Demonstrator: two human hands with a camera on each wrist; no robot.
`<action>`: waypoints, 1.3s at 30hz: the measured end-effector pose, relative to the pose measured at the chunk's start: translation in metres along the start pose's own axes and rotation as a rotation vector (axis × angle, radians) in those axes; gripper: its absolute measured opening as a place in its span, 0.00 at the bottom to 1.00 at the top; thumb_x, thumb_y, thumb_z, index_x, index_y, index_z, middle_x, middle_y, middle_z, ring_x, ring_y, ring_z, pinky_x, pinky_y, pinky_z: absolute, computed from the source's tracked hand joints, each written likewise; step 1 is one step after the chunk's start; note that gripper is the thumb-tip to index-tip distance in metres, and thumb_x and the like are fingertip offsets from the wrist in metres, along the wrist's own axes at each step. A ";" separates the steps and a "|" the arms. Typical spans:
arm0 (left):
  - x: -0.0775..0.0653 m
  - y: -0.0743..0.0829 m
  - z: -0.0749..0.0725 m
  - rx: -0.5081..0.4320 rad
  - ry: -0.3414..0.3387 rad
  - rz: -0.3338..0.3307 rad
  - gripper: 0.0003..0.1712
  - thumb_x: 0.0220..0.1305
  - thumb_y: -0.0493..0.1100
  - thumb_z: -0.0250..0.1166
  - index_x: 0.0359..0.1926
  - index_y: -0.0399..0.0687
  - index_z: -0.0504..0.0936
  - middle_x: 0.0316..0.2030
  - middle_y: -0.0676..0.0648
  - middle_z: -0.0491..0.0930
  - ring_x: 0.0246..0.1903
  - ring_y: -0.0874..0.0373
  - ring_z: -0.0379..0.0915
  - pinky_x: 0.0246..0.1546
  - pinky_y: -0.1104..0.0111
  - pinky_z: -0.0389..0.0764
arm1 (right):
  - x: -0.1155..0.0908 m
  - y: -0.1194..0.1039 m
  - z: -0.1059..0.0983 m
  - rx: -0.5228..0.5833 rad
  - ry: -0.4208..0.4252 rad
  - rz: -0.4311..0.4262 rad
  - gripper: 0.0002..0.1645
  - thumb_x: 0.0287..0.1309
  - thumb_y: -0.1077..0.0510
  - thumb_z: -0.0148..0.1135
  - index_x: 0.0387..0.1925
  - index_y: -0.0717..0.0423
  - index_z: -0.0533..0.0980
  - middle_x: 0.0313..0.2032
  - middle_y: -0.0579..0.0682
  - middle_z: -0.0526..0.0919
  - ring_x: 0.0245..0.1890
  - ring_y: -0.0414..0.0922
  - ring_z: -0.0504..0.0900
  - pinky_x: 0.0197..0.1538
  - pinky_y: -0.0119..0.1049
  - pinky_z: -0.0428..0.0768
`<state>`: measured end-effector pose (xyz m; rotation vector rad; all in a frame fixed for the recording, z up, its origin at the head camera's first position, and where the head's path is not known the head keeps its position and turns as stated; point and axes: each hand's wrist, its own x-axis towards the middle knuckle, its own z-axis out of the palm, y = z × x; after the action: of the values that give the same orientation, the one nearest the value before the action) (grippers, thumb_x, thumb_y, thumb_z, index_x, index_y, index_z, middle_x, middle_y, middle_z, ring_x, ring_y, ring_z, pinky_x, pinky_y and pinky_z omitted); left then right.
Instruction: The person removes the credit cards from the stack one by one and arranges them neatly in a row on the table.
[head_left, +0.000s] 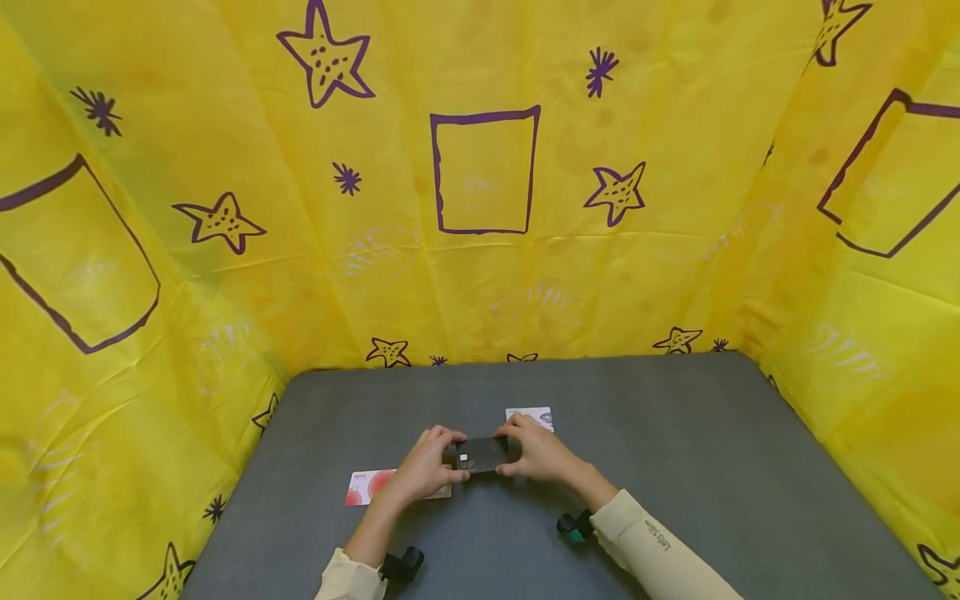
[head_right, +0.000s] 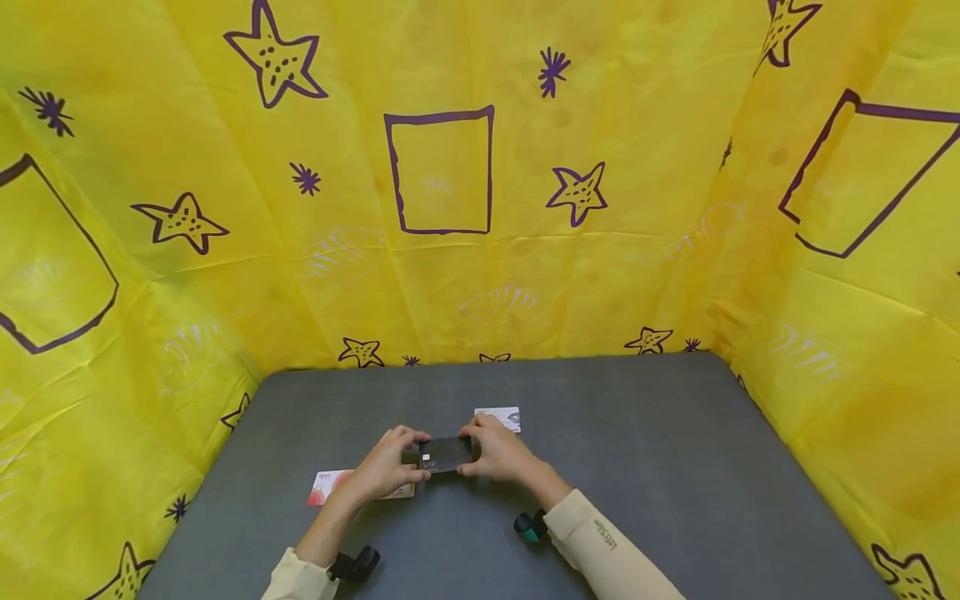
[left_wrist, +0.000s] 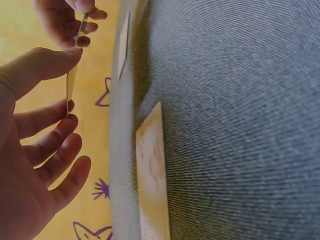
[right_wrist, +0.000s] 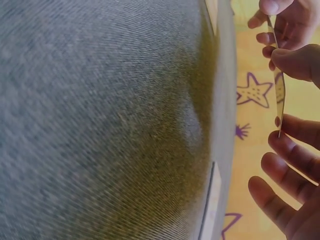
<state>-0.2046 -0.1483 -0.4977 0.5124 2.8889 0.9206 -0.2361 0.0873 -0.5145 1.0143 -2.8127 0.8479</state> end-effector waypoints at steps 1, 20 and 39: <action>0.000 -0.001 0.001 0.001 0.000 0.001 0.29 0.48 0.46 0.77 0.53 0.46 0.80 0.46 0.45 0.75 0.44 0.54 0.66 0.43 0.60 0.71 | 0.000 0.000 0.000 0.005 -0.001 0.002 0.29 0.44 0.48 0.76 0.48 0.55 0.81 0.41 0.47 0.76 0.40 0.40 0.73 0.44 0.36 0.73; -0.004 -0.009 0.011 0.019 -0.009 0.020 0.29 0.45 0.45 0.77 0.50 0.44 0.80 0.43 0.46 0.76 0.42 0.54 0.67 0.41 0.62 0.69 | -0.003 0.001 0.014 0.014 -0.028 0.026 0.29 0.42 0.47 0.77 0.47 0.55 0.81 0.39 0.43 0.76 0.37 0.37 0.72 0.42 0.32 0.73; -0.005 -0.019 0.018 0.049 -0.054 0.029 0.29 0.44 0.45 0.77 0.49 0.42 0.81 0.42 0.46 0.77 0.44 0.53 0.67 0.43 0.60 0.70 | 0.000 0.000 0.024 -0.038 -0.090 0.047 0.29 0.41 0.45 0.76 0.45 0.53 0.82 0.36 0.42 0.76 0.36 0.36 0.71 0.41 0.30 0.72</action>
<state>-0.2028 -0.1542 -0.5236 0.5755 2.8691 0.8280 -0.2321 0.0751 -0.5350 1.0105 -2.9266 0.7687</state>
